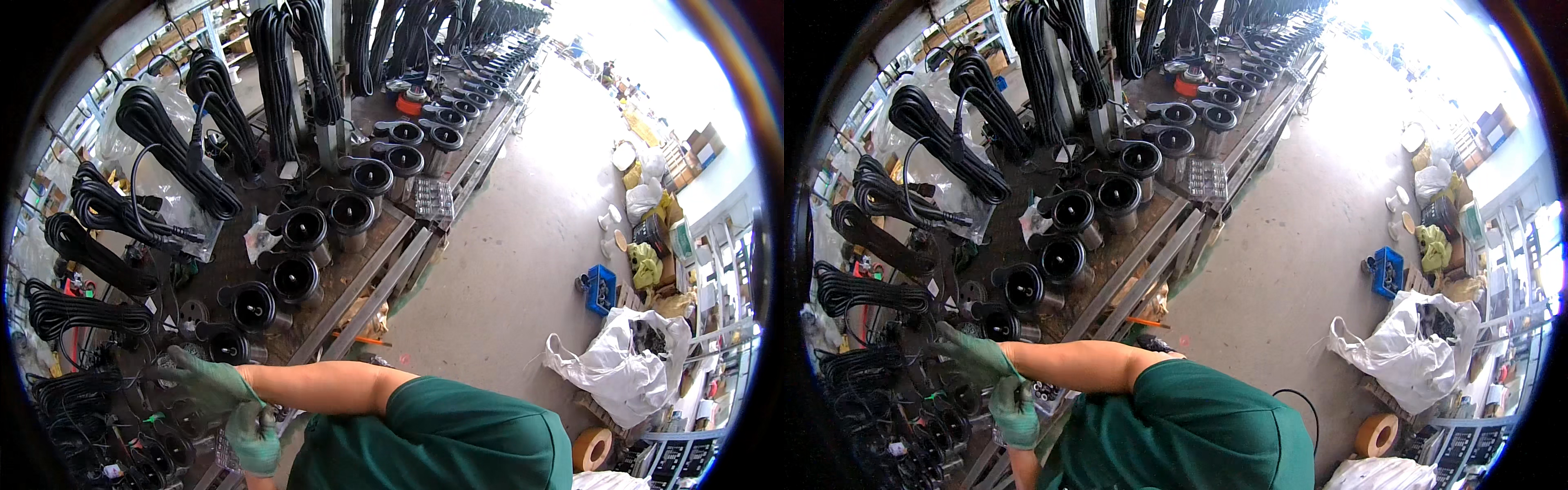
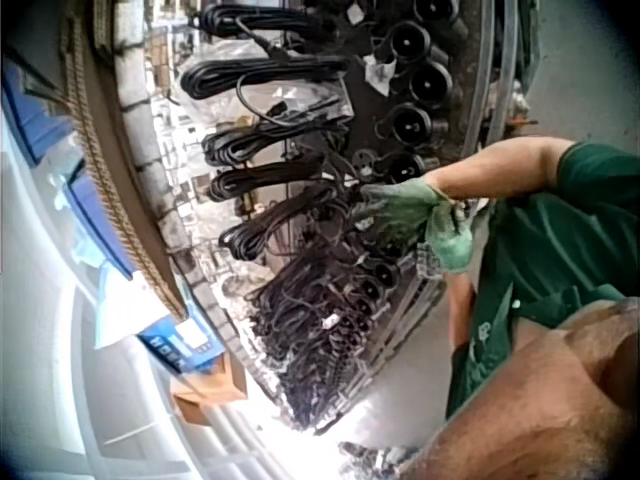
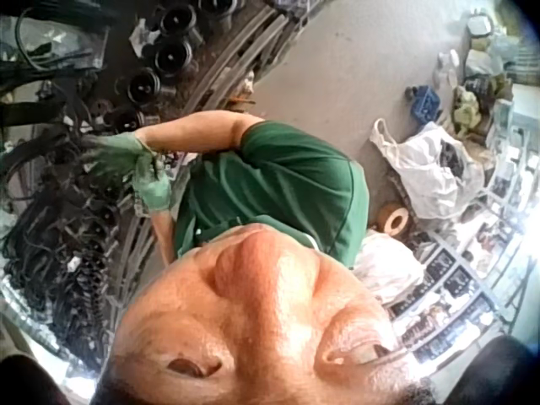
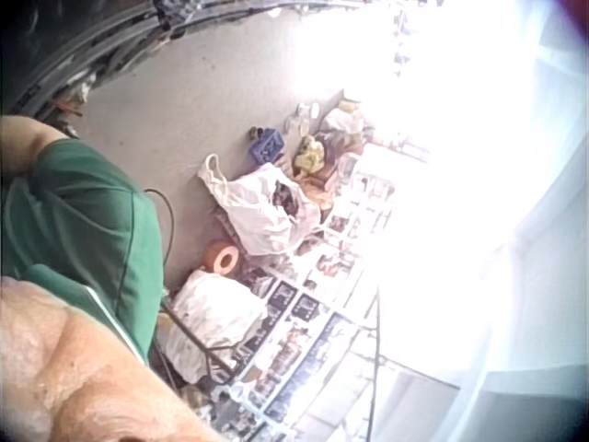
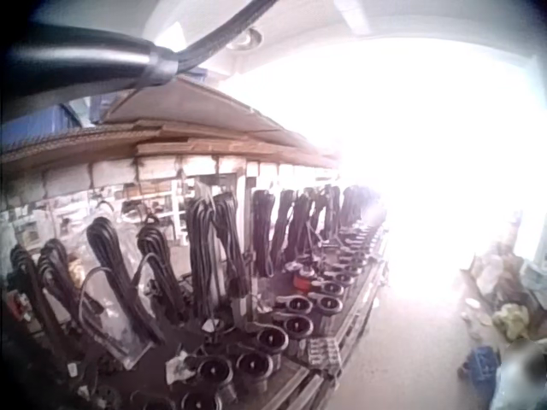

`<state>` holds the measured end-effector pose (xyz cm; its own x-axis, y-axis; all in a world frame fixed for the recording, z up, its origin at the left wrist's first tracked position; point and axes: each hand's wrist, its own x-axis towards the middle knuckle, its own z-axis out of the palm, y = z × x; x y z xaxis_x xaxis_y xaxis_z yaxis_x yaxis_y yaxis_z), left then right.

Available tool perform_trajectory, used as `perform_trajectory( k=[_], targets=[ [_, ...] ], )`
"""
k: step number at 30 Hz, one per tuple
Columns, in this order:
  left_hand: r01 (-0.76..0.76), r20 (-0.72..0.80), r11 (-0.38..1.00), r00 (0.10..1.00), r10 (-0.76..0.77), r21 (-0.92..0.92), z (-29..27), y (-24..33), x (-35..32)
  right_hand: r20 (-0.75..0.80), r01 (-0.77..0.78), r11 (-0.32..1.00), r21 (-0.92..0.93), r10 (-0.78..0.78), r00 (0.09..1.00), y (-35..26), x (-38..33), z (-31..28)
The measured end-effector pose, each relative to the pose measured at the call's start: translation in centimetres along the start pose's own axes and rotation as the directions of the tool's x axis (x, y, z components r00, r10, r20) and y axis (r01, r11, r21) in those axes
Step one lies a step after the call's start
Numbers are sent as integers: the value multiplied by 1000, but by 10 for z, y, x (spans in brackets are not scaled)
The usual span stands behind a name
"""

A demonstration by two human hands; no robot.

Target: The person places small black and white circular components from a clear plastic container into the openings of a row of black electrical devices on a workbench. The person handles the components one by one, inserting them into the devices sequentially.

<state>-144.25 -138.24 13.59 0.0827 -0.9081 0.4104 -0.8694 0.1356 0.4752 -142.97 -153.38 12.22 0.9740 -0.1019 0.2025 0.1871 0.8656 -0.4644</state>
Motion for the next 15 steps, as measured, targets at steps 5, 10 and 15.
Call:
perform_trajectory(
  k=[5, 10, 15],
  targets=[
    [221, -18, 935, 972, -235, -278, -23, -29, -40, 196, 4, 976, 219, -48, 979, -6, 3, 9],
    [368, -212, 897, 882, -420, -247, 6, -68, -62, 235, -205, 933, 294, 137, 962, -22, -50, 73],
    [419, -193, 619, 704, -684, -664, 3, -71, -49, 411, -410, 835, 368, 250, 877, 24, -53, 65]
  ],
)
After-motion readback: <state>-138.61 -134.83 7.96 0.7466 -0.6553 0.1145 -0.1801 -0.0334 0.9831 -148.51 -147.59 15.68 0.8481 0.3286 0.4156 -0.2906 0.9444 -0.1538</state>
